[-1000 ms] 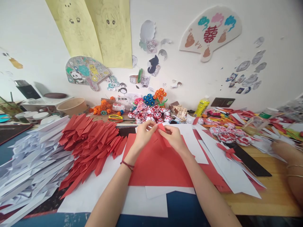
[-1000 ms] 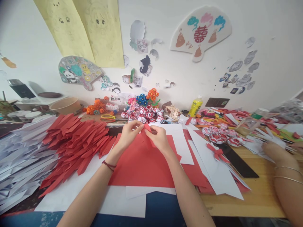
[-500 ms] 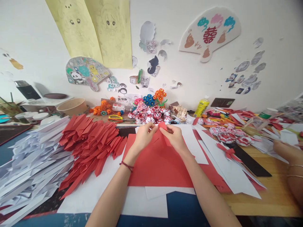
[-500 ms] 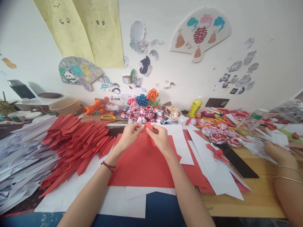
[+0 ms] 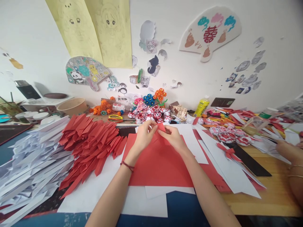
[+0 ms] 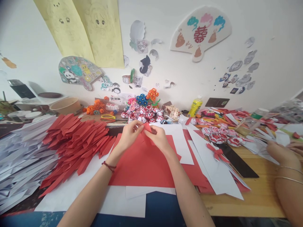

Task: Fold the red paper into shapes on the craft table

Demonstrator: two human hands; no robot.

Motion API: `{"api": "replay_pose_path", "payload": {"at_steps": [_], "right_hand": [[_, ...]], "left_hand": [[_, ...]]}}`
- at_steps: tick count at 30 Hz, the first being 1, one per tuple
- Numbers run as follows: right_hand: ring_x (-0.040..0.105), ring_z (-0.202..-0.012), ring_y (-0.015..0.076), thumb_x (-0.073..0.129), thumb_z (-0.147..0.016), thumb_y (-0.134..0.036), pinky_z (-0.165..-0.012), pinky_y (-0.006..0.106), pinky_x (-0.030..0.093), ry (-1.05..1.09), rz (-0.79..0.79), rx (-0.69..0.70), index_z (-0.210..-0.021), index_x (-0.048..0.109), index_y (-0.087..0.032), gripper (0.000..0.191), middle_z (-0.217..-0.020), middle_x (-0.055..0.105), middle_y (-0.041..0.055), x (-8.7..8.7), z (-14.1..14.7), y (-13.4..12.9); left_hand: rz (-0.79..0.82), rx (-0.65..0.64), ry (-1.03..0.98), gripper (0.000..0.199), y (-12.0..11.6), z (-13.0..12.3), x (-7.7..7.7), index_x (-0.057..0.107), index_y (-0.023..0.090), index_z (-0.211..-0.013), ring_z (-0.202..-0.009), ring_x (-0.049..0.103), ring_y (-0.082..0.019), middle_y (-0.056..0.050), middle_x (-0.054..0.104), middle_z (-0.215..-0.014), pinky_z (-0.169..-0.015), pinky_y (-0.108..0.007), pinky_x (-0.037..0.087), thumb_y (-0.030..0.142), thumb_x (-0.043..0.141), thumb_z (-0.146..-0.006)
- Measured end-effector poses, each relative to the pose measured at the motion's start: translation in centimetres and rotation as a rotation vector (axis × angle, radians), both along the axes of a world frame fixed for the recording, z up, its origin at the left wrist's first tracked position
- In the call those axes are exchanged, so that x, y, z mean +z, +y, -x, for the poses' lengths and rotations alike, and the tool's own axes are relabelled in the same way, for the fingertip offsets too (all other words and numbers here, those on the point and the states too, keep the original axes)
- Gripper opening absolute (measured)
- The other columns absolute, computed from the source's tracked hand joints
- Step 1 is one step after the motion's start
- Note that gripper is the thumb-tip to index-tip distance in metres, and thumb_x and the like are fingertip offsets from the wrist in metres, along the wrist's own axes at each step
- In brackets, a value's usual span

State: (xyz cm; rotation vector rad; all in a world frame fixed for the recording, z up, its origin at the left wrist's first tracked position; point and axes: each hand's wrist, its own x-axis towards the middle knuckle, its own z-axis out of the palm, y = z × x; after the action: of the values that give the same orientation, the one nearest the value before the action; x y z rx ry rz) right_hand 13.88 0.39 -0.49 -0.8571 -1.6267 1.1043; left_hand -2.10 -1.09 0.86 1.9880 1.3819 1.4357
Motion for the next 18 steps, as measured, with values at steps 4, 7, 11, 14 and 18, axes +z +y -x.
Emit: {"api": "replay_pose_path", "payload": {"at_steps": [4, 7, 11, 14, 18], "right_hand": [[0.063, -0.079, 0.0200, 0.074, -0.072, -0.042, -0.068, 0.029, 0.047, 0.019, 0.118, 0.080, -0.090, 0.071, -0.019, 0.030, -0.088, 0.070, 0.0045, -0.1, -0.4, 0.4], [0.057, -0.063, 0.0144, 0.077, -0.069, -0.040, -0.059, 0.026, 0.043, 0.120, 0.167, -0.051, -0.081, 0.071, -0.017, 0.026, -0.068, 0.065, 0.0013, -0.3, -1.2, 1.1], [0.054, -0.057, 0.0112, 0.082, -0.064, -0.037, -0.058, 0.025, 0.042, 0.350, 0.237, -0.191, -0.075, 0.069, -0.017, 0.026, -0.061, 0.061, -0.0011, -0.3, -2.1, 1.9], [0.054, -0.056, 0.0103, 0.082, -0.063, -0.037, -0.056, 0.024, 0.042, 0.442, 0.276, -0.161, -0.077, 0.069, -0.018, 0.027, -0.063, 0.062, -0.0013, -0.2, -2.0, 1.9], [0.059, -0.062, 0.0122, 0.079, -0.069, -0.041, -0.059, 0.025, 0.043, 0.402, 0.233, -0.068, -0.095, 0.069, -0.020, 0.035, -0.077, 0.067, 0.0011, 0.1, -1.2, 1.3]], "left_hand": [[-0.037, 0.068, -0.138, 0.017, 0.2, 0.5, 0.0, 0.063, 0.019, -0.089, -0.068, 0.053, -0.011, -0.001, 0.063, -0.082, -0.064, -0.022, 0.040, 0.032, 0.052, -0.089], [0.034, 0.088, -0.188, 0.019, 0.6, 1.0, -0.2, 0.063, 0.018, -0.086, -0.065, 0.051, -0.011, 0.000, 0.062, -0.076, -0.061, -0.022, 0.039, 0.036, 0.056, -0.085], [0.181, 0.062, -0.043, 0.015, 0.8, 0.9, -0.6, 0.063, 0.017, -0.076, -0.059, 0.048, -0.010, 0.002, 0.059, -0.069, -0.058, -0.022, 0.036, 0.032, 0.061, -0.078], [0.207, -0.026, 0.118, 0.016, 0.5, 0.3, -0.9, 0.064, 0.017, -0.075, -0.063, 0.049, -0.011, 0.001, 0.061, -0.074, -0.059, -0.022, 0.035, 0.032, 0.060, -0.077], [0.257, -0.056, 0.162, 0.026, 0.1, -0.3, -1.2, 0.066, 0.016, -0.076, -0.062, 0.047, -0.011, 0.001, 0.060, -0.071, -0.055, -0.022, 0.031, 0.041, 0.060, -0.078]]}}
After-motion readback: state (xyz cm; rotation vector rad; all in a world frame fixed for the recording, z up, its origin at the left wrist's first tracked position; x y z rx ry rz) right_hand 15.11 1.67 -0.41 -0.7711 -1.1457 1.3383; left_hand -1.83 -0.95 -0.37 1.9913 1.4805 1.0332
